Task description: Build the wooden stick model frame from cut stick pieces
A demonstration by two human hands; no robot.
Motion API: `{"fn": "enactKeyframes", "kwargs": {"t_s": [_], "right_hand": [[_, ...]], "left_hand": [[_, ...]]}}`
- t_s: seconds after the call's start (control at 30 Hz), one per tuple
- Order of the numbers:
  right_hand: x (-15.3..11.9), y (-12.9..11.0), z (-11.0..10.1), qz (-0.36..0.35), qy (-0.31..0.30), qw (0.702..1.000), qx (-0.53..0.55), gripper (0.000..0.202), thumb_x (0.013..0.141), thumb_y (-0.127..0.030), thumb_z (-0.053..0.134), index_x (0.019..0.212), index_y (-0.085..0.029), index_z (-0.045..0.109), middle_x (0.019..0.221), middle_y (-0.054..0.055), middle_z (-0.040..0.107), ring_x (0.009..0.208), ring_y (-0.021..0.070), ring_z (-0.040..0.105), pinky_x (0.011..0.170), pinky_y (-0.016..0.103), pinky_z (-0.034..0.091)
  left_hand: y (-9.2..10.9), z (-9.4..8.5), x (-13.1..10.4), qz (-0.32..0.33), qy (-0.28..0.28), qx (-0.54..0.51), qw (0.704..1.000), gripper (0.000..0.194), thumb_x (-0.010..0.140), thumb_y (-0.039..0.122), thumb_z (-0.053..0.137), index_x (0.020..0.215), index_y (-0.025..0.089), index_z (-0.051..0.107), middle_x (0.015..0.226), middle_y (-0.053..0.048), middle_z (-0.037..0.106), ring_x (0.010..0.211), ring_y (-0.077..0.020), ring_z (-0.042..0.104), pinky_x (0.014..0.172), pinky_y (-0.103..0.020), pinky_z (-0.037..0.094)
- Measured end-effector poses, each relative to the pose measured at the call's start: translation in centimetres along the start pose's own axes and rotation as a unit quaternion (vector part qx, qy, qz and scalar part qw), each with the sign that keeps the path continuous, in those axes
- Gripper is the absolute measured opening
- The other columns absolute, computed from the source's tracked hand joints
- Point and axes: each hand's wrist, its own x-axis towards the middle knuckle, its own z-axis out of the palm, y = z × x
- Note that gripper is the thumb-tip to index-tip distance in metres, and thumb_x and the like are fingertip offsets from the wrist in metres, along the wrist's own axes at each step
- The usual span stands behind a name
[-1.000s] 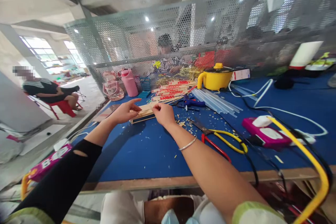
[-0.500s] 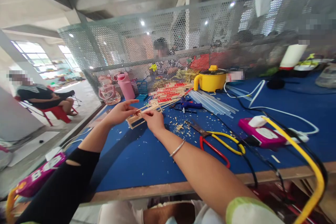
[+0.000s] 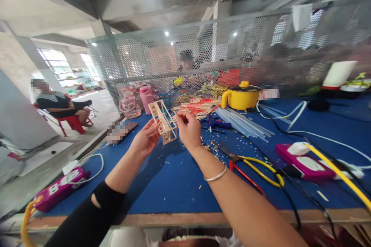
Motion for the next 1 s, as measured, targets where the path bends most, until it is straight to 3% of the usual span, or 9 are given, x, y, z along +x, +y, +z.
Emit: {"fn": "enactKeyframes", "kwargs": {"t_s": [0.17, 0.3, 0.37, 0.43, 0.5, 0.73, 0.87, 1.0], "right_hand": [[-0.6, -0.2, 0.2, -0.014, -0.034, 0.999, -0.038, 0.018, 0.080, -0.035, 0.057, 0.079, -0.018, 0.064, 0.073, 0.003, 0.066, 0.064, 0.0152, 0.055, 0.064, 0.027, 0.044], [-1.0, 0.4, 0.4, -0.012, -0.076, 0.995, -0.063, 0.017, 0.079, -0.033, 0.057, 0.076, -0.017, 0.064, 0.070, 0.002, 0.066, 0.062, 0.0153, 0.056, 0.062, 0.026, 0.044], [-1.1, 0.5, 0.5, -0.011, -0.088, 0.994, -0.068, 0.018, 0.079, -0.034, 0.056, 0.076, -0.017, 0.063, 0.070, 0.002, 0.066, 0.062, 0.0153, 0.057, 0.062, 0.026, 0.045], [-1.0, 0.5, 0.5, -0.015, -0.097, 0.993, -0.071, 0.018, 0.080, -0.034, 0.056, 0.076, -0.017, 0.063, 0.071, 0.002, 0.067, 0.063, 0.0153, 0.058, 0.062, 0.026, 0.045], [-0.9, 0.3, 0.4, -0.023, -0.103, 0.991, -0.077, 0.018, 0.080, -0.034, 0.056, 0.077, -0.017, 0.063, 0.071, 0.003, 0.067, 0.063, 0.0153, 0.059, 0.061, 0.026, 0.046], [0.0, -0.4, -0.8, -0.111, -0.112, 0.976, -0.151, 0.015, 0.083, -0.030, 0.054, 0.082, -0.018, 0.063, 0.084, 0.006, 0.067, 0.076, 0.0186, 0.060, 0.072, 0.031, 0.047], [0.2, -0.9, -1.4, -0.192, -0.163, 0.944, -0.214, 0.007, 0.080, -0.023, 0.060, 0.078, -0.020, 0.065, 0.093, 0.007, 0.065, 0.095, 0.0233, 0.056, 0.089, 0.039, 0.041], [-0.3, -0.8, -1.2, -0.219, -0.204, 0.917, -0.265, 0.007, 0.079, -0.021, 0.061, 0.076, -0.021, 0.067, 0.092, 0.005, 0.066, 0.094, 0.0229, 0.056, 0.088, 0.039, 0.040]], "left_hand": [[-1.5, 0.8, -0.8, -0.060, 0.026, -0.068, 0.996, 0.035, 0.071, -0.011, 0.047, 0.092, 0.016, 0.054, 0.081, -0.001, 0.062, 0.067, -0.0051, 0.064, 0.070, -0.013, 0.053], [-0.9, 0.6, -0.8, -0.104, 0.043, -0.096, 0.989, 0.007, 0.086, 0.011, 0.046, 0.085, 0.016, 0.052, 0.075, -0.002, 0.058, 0.062, -0.0075, 0.062, 0.064, -0.018, 0.055], [-0.5, 0.3, -0.5, -0.132, 0.048, -0.089, 0.986, 0.015, 0.089, 0.027, 0.048, 0.080, 0.015, 0.052, 0.068, -0.002, 0.055, 0.055, -0.0080, 0.059, 0.053, -0.018, 0.054], [-0.1, -0.2, -0.1, -0.162, 0.049, -0.071, 0.983, 0.020, 0.088, 0.030, 0.050, 0.076, 0.014, 0.053, 0.062, -0.001, 0.053, 0.047, -0.0073, 0.054, 0.043, -0.016, 0.049], [0.0, -0.6, 0.2, -0.180, 0.047, -0.052, 0.981, 0.017, 0.088, 0.022, 0.051, 0.074, 0.012, 0.054, 0.059, -0.001, 0.054, 0.042, -0.0066, 0.052, 0.038, -0.015, 0.045], [-1.3, 0.0, -1.1, -0.112, 0.040, -0.064, 0.991, 0.006, 0.085, 0.007, 0.054, 0.081, 0.011, 0.056, 0.072, -0.004, 0.065, 0.052, -0.0065, 0.060, 0.053, -0.017, 0.053], [-2.1, 0.7, -1.9, -0.075, 0.049, -0.106, 0.990, 0.007, 0.089, 0.009, 0.050, 0.087, 0.013, 0.055, 0.080, -0.004, 0.067, 0.061, -0.0068, 0.064, 0.061, -0.018, 0.054], [-2.5, 0.4, -1.7, -0.074, 0.071, -0.130, 0.986, 0.010, 0.089, 0.007, 0.048, 0.091, 0.014, 0.054, 0.079, -0.003, 0.067, 0.061, -0.0069, 0.065, 0.061, -0.018, 0.054]]}}
